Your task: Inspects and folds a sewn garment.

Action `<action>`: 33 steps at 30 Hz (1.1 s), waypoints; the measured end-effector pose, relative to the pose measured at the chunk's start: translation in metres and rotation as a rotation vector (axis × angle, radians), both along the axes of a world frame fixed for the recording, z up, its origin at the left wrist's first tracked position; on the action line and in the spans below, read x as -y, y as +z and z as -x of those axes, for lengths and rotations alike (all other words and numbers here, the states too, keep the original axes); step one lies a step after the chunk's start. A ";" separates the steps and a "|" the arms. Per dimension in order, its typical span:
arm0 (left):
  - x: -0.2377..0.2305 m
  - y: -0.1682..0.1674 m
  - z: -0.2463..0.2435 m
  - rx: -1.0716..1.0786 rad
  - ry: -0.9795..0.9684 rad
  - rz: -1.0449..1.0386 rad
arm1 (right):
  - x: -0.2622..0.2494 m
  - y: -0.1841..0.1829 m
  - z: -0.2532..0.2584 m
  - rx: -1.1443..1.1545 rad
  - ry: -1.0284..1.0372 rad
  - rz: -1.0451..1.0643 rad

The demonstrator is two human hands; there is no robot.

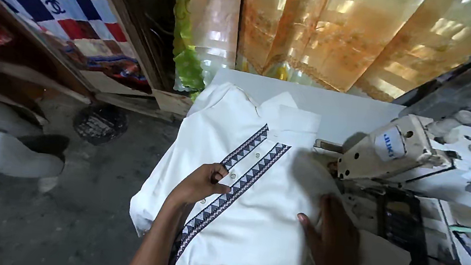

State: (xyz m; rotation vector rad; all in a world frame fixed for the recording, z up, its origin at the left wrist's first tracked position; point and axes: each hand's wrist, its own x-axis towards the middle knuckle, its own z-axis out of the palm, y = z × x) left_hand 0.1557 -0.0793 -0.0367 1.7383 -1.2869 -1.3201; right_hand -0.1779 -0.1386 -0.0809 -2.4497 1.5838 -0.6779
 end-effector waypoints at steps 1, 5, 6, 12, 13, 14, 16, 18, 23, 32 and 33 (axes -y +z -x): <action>0.000 0.000 0.000 -0.002 0.002 0.000 | 0.000 0.000 0.000 0.004 0.002 0.002; -0.001 0.002 0.001 -0.045 0.012 -0.008 | 0.000 -0.001 0.001 0.008 0.001 0.005; -0.002 0.002 0.001 -0.059 0.018 -0.007 | -0.001 -0.001 0.001 0.010 0.001 0.004; 0.000 0.008 0.004 -0.003 -0.022 -0.024 | -0.005 -0.003 -0.001 0.037 -0.024 0.019; 0.000 0.010 0.003 -0.020 -0.026 -0.024 | -0.005 -0.004 -0.001 0.043 -0.027 0.026; 0.000 0.011 0.002 -0.054 -0.027 -0.020 | -0.005 -0.006 -0.001 0.053 -0.027 0.041; 0.000 0.015 0.001 -0.141 -0.024 -0.009 | -0.005 -0.007 -0.001 0.059 -0.034 0.049; -0.002 0.017 -0.001 -0.202 -0.008 0.002 | -0.004 -0.007 -0.001 0.053 -0.042 0.047; -0.006 0.013 -0.012 -0.231 0.017 0.041 | -0.001 -0.006 -0.001 0.046 -0.048 -0.017; -0.009 0.014 -0.011 -0.170 0.069 0.038 | -0.001 -0.004 0.000 0.036 -0.041 -0.005; -0.009 0.015 -0.011 -0.153 0.081 0.030 | -0.001 -0.004 0.000 0.037 -0.043 -0.004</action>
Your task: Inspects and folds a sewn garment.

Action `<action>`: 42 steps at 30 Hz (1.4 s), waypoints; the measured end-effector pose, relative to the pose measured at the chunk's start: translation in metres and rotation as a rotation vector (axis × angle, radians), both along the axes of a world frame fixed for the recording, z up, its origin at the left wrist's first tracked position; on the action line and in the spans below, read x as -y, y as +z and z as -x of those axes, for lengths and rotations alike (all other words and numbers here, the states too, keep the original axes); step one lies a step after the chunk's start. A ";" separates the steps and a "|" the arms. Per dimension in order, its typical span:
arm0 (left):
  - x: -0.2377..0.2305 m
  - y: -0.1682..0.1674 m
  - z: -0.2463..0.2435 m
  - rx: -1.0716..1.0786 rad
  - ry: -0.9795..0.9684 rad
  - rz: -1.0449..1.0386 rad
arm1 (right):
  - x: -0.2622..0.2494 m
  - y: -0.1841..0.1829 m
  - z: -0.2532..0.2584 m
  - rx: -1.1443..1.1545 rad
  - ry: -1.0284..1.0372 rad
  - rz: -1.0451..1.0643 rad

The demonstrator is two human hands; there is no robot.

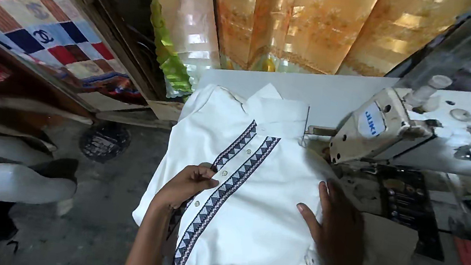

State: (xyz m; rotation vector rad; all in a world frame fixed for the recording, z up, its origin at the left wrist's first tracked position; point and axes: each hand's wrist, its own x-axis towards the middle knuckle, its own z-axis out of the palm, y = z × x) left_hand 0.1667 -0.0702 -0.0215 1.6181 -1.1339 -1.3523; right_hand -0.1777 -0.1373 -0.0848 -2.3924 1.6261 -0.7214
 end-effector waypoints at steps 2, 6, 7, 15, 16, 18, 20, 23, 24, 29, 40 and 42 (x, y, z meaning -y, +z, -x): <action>-0.001 0.000 0.000 0.037 0.019 -0.007 | -0.001 0.000 0.000 0.008 0.001 0.002; -0.003 -0.002 0.000 0.110 0.043 0.000 | -0.001 -0.002 -0.001 0.014 -0.003 -0.004; -0.003 -0.003 0.000 0.123 0.049 -0.002 | -0.002 -0.001 -0.001 0.009 -0.005 -0.014; -0.004 -0.016 0.002 0.117 0.087 0.029 | -0.001 -0.001 -0.002 0.010 -0.010 0.005; -0.004 -0.017 0.002 0.119 0.083 0.035 | -0.001 -0.001 -0.002 0.010 -0.013 0.002; -0.004 -0.018 0.001 0.118 0.076 0.045 | -0.001 -0.001 -0.002 0.009 -0.015 0.000; -0.003 -0.019 0.001 0.118 0.081 0.045 | 0.000 -0.001 -0.002 0.008 -0.009 -0.004; -0.003 -0.019 0.000 0.124 0.078 0.045 | 0.001 -0.002 -0.002 0.012 0.001 -0.005; -0.003 -0.020 0.000 0.121 0.082 0.044 | 0.001 -0.002 -0.002 0.012 0.000 -0.006; -0.003 -0.019 0.001 0.111 0.088 0.034 | 0.000 -0.002 -0.003 0.016 -0.005 -0.004; -0.003 -0.020 0.001 0.111 0.088 0.051 | -0.001 0.000 -0.003 0.020 -0.014 -0.005; -0.003 -0.021 0.001 0.113 0.091 0.055 | -0.001 -0.001 -0.002 0.021 -0.015 0.006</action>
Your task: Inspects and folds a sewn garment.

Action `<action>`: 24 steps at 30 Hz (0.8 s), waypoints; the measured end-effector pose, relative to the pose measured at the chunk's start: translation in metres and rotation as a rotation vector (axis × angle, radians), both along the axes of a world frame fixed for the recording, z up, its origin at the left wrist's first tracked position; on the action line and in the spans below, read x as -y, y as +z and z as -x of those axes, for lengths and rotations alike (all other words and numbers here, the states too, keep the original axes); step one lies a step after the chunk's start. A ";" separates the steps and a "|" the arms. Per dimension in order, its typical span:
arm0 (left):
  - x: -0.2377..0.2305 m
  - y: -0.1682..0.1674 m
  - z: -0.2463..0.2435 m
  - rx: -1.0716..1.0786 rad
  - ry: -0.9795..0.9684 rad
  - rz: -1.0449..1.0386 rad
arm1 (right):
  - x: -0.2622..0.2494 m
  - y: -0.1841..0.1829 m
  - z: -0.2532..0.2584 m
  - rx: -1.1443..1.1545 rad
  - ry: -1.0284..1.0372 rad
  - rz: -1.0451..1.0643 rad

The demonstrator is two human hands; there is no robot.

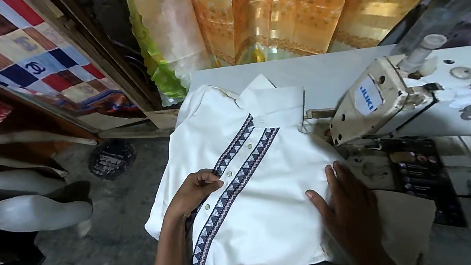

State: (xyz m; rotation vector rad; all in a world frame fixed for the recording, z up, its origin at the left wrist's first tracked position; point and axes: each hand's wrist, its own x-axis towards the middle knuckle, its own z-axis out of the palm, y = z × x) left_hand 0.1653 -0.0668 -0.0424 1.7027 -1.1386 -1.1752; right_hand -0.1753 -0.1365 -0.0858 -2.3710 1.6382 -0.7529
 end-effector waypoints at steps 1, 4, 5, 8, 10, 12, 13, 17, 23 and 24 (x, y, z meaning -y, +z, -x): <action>0.000 0.000 0.000 0.000 0.005 0.000 | 0.000 -0.001 0.000 0.000 0.001 0.004; -0.001 0.000 0.002 0.007 0.017 -0.001 | 0.001 -0.002 0.001 -0.004 0.004 0.012; -0.001 0.000 0.002 0.010 0.017 -0.002 | 0.001 -0.002 0.001 -0.005 0.005 0.010; -0.001 0.001 0.002 0.029 0.013 -0.009 | 0.002 -0.001 0.000 -0.006 0.011 -0.002; -0.001 0.001 0.002 0.041 0.004 -0.005 | 0.002 -0.002 0.001 -0.002 0.017 -0.003; -0.001 0.002 0.003 0.033 0.010 -0.006 | 0.002 -0.002 0.001 -0.002 0.014 -0.009; -0.001 0.002 0.003 0.028 0.013 -0.006 | 0.001 -0.002 0.001 -0.002 0.012 -0.010; 0.000 0.002 0.003 0.017 0.019 -0.013 | 0.002 -0.002 0.000 -0.010 0.006 0.001; 0.000 0.002 0.001 0.005 0.013 -0.023 | 0.002 -0.003 0.001 -0.014 0.004 0.000; 0.000 0.001 0.001 0.006 0.009 -0.017 | 0.002 -0.003 0.001 -0.017 0.004 0.004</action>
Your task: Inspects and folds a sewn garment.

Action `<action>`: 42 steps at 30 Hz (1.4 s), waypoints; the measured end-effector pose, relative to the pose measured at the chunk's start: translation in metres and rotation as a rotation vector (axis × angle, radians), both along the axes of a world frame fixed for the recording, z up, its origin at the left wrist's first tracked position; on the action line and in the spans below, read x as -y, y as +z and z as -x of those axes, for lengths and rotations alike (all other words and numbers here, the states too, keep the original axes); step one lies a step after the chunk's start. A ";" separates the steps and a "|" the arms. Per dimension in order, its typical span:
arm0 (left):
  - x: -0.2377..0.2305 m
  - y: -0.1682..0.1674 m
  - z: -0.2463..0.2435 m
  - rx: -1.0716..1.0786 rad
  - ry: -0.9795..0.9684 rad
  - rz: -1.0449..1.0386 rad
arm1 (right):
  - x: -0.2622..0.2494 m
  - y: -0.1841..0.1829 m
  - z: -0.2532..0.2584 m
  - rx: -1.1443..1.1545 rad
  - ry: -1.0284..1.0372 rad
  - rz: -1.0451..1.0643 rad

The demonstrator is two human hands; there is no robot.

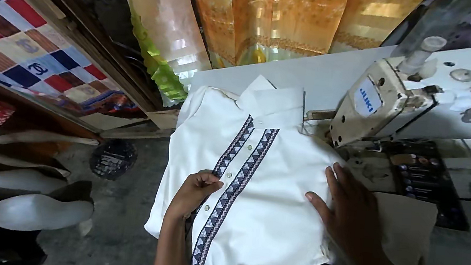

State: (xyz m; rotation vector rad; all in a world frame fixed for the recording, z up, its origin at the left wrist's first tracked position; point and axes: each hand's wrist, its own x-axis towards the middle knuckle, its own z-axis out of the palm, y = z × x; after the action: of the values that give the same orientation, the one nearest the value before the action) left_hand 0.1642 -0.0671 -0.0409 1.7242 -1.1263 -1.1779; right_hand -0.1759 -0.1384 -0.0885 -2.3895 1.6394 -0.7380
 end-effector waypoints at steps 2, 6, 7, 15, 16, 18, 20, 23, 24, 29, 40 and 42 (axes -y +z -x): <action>0.000 -0.001 0.000 0.000 -0.005 0.004 | 0.000 0.000 0.000 0.001 -0.001 0.010; 0.000 0.000 0.000 0.004 -0.007 0.001 | -0.001 0.001 0.000 0.006 -0.004 0.001; 0.000 0.000 -0.001 0.004 -0.009 0.001 | -0.001 0.001 -0.001 0.007 -0.005 0.003; 0.000 0.000 0.000 0.014 -0.002 0.003 | -0.001 0.000 0.000 0.010 0.000 0.009; 0.000 0.000 0.000 0.023 -0.003 0.008 | -0.001 0.000 0.000 0.014 0.002 0.012; 0.000 -0.001 0.001 0.031 0.002 0.012 | -0.001 0.000 0.000 0.014 -0.001 0.001; 0.000 0.000 0.002 0.027 0.007 0.010 | -0.001 0.000 0.000 0.008 -0.003 -0.007; -0.001 0.000 0.002 0.010 0.016 0.009 | -0.001 0.001 -0.001 0.001 -0.004 -0.001; 0.000 -0.001 0.001 0.009 0.018 0.006 | -0.001 0.001 -0.001 -0.001 -0.005 -0.005; 0.001 -0.001 0.003 0.011 0.024 0.009 | -0.001 0.002 0.000 0.000 -0.006 -0.022; 0.002 -0.003 0.001 0.017 0.008 0.032 | -0.002 0.002 -0.001 0.000 -0.014 -0.020; 0.003 -0.003 0.000 0.023 -0.002 0.031 | -0.001 0.001 -0.001 -0.002 -0.011 -0.019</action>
State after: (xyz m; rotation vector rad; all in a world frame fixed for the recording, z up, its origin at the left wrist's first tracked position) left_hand 0.1641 -0.0697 -0.0441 1.7174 -1.1539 -1.1393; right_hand -0.1753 -0.1370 -0.0872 -2.3709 1.6546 -0.7189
